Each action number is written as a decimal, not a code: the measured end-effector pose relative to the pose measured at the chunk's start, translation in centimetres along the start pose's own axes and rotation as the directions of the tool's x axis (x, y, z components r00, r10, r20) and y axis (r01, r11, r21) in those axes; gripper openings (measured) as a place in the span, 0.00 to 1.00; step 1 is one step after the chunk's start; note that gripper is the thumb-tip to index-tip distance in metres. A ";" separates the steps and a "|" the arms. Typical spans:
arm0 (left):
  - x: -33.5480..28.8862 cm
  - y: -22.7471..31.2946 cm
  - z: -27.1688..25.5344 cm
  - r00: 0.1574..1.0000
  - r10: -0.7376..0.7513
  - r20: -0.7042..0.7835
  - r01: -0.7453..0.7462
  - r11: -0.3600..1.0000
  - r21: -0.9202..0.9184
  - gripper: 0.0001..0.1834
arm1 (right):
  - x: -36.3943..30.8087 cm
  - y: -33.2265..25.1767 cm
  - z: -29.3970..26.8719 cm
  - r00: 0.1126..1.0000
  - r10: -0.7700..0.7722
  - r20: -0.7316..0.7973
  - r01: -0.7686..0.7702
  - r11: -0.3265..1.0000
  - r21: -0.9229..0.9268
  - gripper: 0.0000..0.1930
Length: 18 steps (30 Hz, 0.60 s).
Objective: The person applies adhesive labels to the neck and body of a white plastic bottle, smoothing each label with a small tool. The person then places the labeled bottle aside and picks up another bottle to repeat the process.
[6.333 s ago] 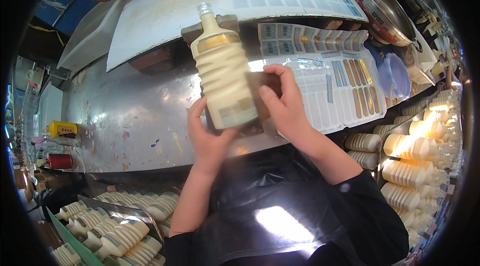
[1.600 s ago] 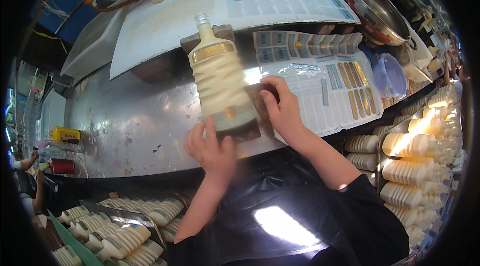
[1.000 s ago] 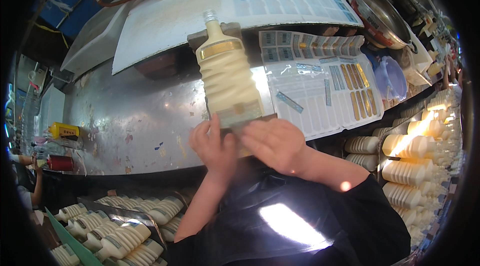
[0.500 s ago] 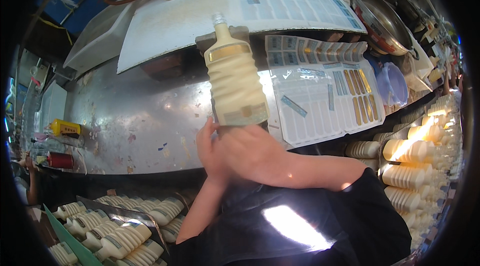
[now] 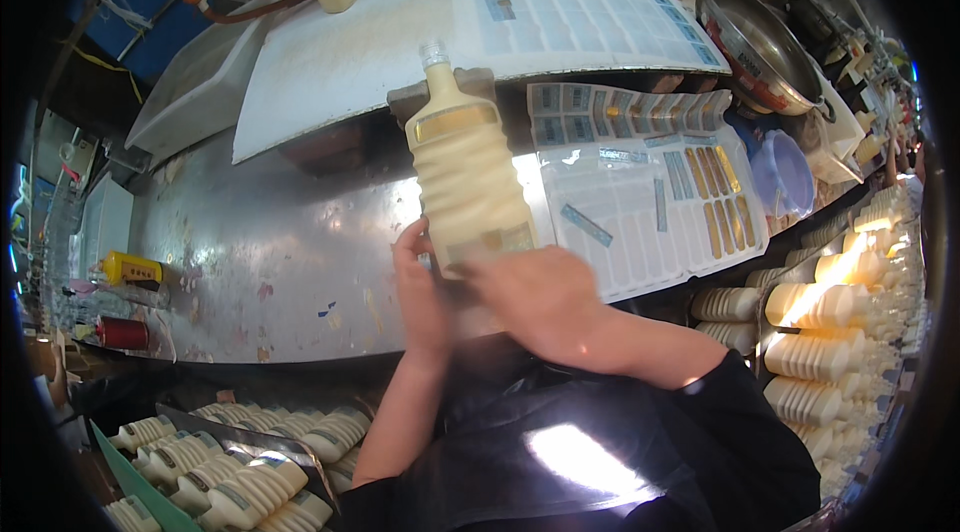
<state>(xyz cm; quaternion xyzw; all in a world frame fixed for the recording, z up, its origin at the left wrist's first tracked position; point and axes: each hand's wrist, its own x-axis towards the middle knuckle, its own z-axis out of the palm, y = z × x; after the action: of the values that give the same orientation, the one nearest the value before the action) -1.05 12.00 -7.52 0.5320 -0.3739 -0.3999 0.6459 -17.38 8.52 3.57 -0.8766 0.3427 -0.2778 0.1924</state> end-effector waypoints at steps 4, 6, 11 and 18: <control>-0.4 0.3 1.6 0.999 0.050 0.002 -0.048 0.950 0.310 0.27 | -2.5 4.1 -0.5 0.897 0.391 -0.207 -0.366 0.918 0.151 0.13; -0.4 -0.7 1.3 1.000 0.022 -0.011 -0.018 0.954 0.300 0.27 | -3.5 6.0 0.6 0.794 0.580 -0.181 -0.508 0.797 0.328 0.14; -0.3 -0.7 1.1 0.998 0.063 0.016 -0.065 0.962 0.265 0.26 | -4.5 8.5 2.9 0.644 0.764 -0.037 -0.596 0.531 0.603 0.16; 0.4 1.1 0.5 0.929 0.268 0.257 -0.368 0.757 0.540 0.34 | -3.2 9.7 1.1 0.667 0.738 -0.101 -0.362 0.440 0.822 0.13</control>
<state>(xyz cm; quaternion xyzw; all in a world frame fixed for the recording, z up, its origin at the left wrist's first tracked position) -1.20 11.52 -6.34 0.5968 -0.6144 -0.1933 0.4785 -23.38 4.24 -3.55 -0.4578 0.5063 -0.5038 0.5294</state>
